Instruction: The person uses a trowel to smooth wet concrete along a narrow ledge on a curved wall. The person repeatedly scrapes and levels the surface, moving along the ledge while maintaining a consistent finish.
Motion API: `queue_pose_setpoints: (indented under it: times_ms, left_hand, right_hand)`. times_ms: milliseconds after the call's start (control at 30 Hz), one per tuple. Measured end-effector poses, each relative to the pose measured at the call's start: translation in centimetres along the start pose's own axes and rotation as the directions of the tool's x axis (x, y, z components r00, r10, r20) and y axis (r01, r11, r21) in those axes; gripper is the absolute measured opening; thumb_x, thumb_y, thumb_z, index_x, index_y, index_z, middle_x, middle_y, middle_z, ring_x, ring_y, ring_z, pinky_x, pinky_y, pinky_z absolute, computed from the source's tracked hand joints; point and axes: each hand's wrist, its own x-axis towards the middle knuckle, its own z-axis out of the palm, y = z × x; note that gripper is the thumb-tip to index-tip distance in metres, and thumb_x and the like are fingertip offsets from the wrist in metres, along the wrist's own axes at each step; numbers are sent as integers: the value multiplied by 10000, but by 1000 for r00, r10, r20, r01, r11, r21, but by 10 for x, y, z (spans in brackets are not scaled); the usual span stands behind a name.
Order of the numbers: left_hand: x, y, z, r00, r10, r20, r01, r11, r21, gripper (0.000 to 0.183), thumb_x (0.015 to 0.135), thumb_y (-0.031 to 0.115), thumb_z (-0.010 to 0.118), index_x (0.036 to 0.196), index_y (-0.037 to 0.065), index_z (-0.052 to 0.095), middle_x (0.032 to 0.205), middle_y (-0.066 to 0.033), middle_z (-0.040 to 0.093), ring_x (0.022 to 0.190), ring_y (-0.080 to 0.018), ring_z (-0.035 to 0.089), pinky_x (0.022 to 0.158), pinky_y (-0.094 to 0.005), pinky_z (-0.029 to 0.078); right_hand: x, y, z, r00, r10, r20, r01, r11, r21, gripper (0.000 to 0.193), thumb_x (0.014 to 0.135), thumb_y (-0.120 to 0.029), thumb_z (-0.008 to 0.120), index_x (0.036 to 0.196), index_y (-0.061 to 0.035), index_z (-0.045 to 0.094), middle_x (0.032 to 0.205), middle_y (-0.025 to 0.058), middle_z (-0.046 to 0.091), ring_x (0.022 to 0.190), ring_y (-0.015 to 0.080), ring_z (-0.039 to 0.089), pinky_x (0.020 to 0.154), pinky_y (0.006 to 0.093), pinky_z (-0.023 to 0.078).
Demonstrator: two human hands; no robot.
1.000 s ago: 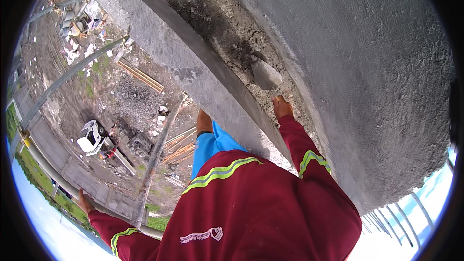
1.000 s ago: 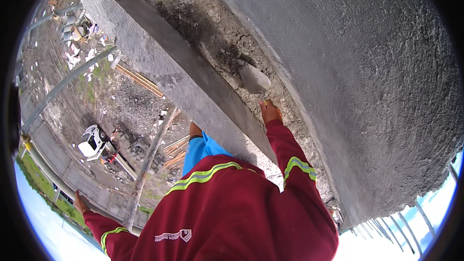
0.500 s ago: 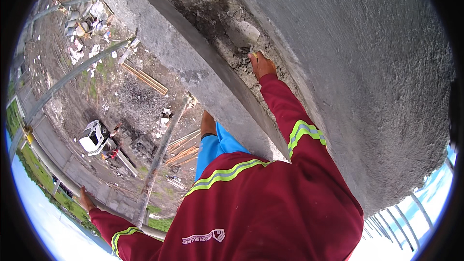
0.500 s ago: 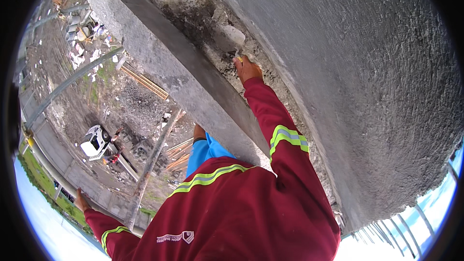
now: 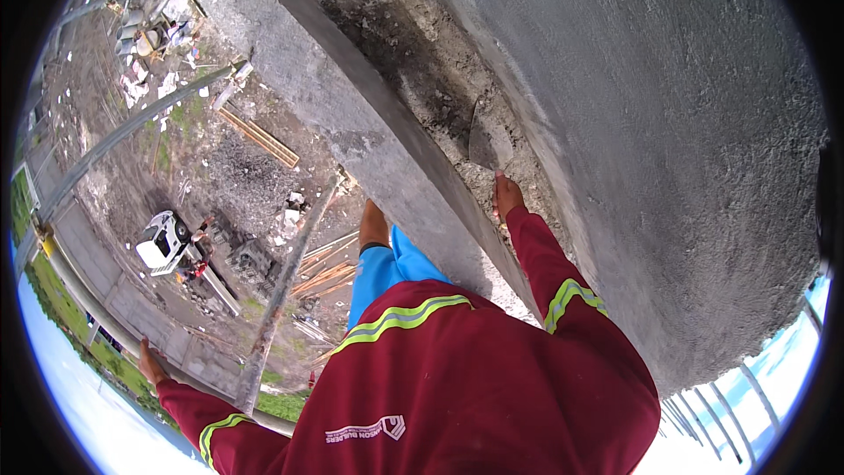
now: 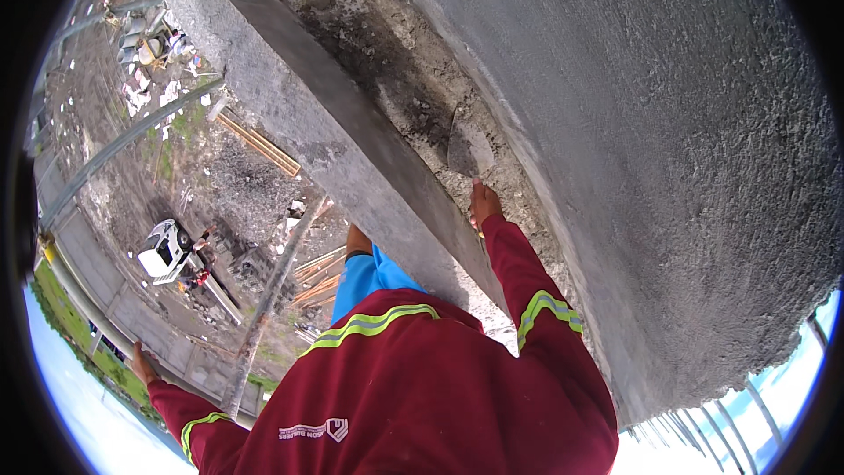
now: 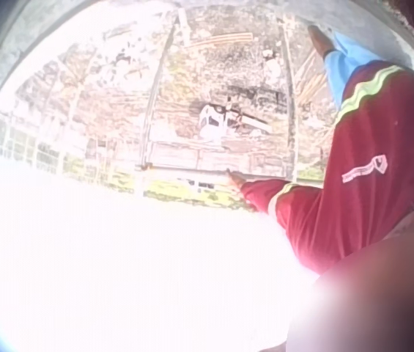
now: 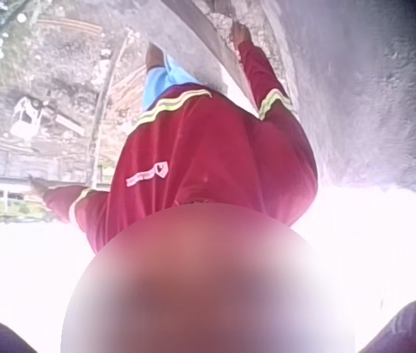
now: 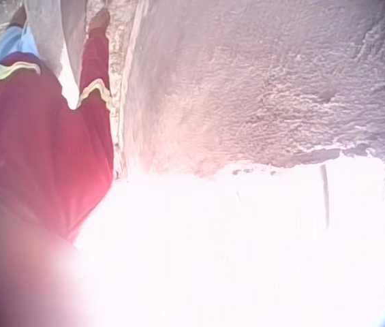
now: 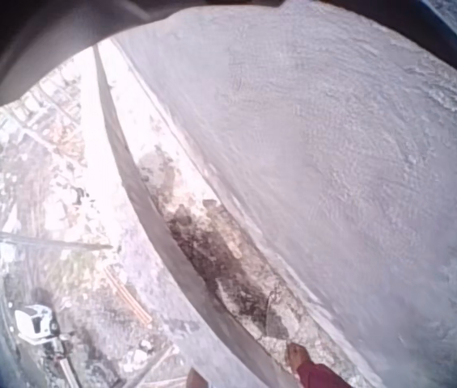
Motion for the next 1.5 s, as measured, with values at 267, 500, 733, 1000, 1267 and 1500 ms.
queue_pose_setpoints:
  times_ms: [267, 500, 733, 1000, 1267, 1500]
  left_hand:
    - [3, 0, 1, 999, 36, -4, -36, 999, 10, 337, 754, 354, 686, 677, 40, 593, 523, -57, 501, 417, -153, 489, 405, -284, 406]
    - [6, -3, -3, 1000, -3, 19, 3, 1000, 3, 318, 762, 342, 674, 835, 44, 590, 581, -35, 487, 432, -142, 470, 413, -273, 394]
    - [16, -10, -6, 998, -50, 35, 49, 998, 25, 347, 752, 374, 684, 753, 46, 572, 548, -32, 483, 426, -141, 470, 404, -270, 385]
    - [16, -14, -5, 999, 3, 34, -3, 1000, -12, 356, 746, 381, 693, 690, 52, 569, 529, -36, 472, 424, -149, 479, 398, -290, 392]
    - [7, 1, -5, 1000, 6, -17, -5, 998, 59, 363, 743, 410, 676, 708, 68, 559, 550, -44, 476, 428, -153, 464, 415, -282, 386]
    - [-1, 2, 1, 1000, 3, 14, -3, 1000, 14, 379, 751, 406, 685, 687, 59, 548, 548, -31, 455, 443, -136, 454, 421, -269, 371]
  right_hand:
    - [48, 63, -17, 820, -541, -186, 289, 672, -682, 508, 930, -510, 341, 1022, -49, 534, 897, 275, 616, 878, 442, 578, 768, 504, 437]
    - [-6, 79, -22, 986, -151, -69, 123, 943, -311, 519, 921, -552, 362, 797, -66, 496, 532, 42, 463, 385, 147, 443, 379, 298, 398]
    - [66, -14, 9, 845, -498, -195, 334, 776, -536, 489, 919, -508, 402, 866, -37, 523, 636, 187, 580, 542, 349, 571, 514, 449, 458]
    - [12, 60, -14, 889, -436, -141, 310, 798, -516, 542, 922, -525, 363, 853, -23, 557, 636, 214, 589, 575, 368, 597, 552, 455, 476]
    - [76, -177, 73, 586, -810, -35, 669, 507, -544, 554, 916, -532, 374, 973, -21, 580, 873, 252, 626, 864, 439, 577, 771, 489, 448]
    - [54, -66, 84, 812, -581, 43, 499, 655, -568, 500, 927, -513, 359, 976, -57, 558, 842, 254, 621, 830, 434, 587, 733, 496, 445]
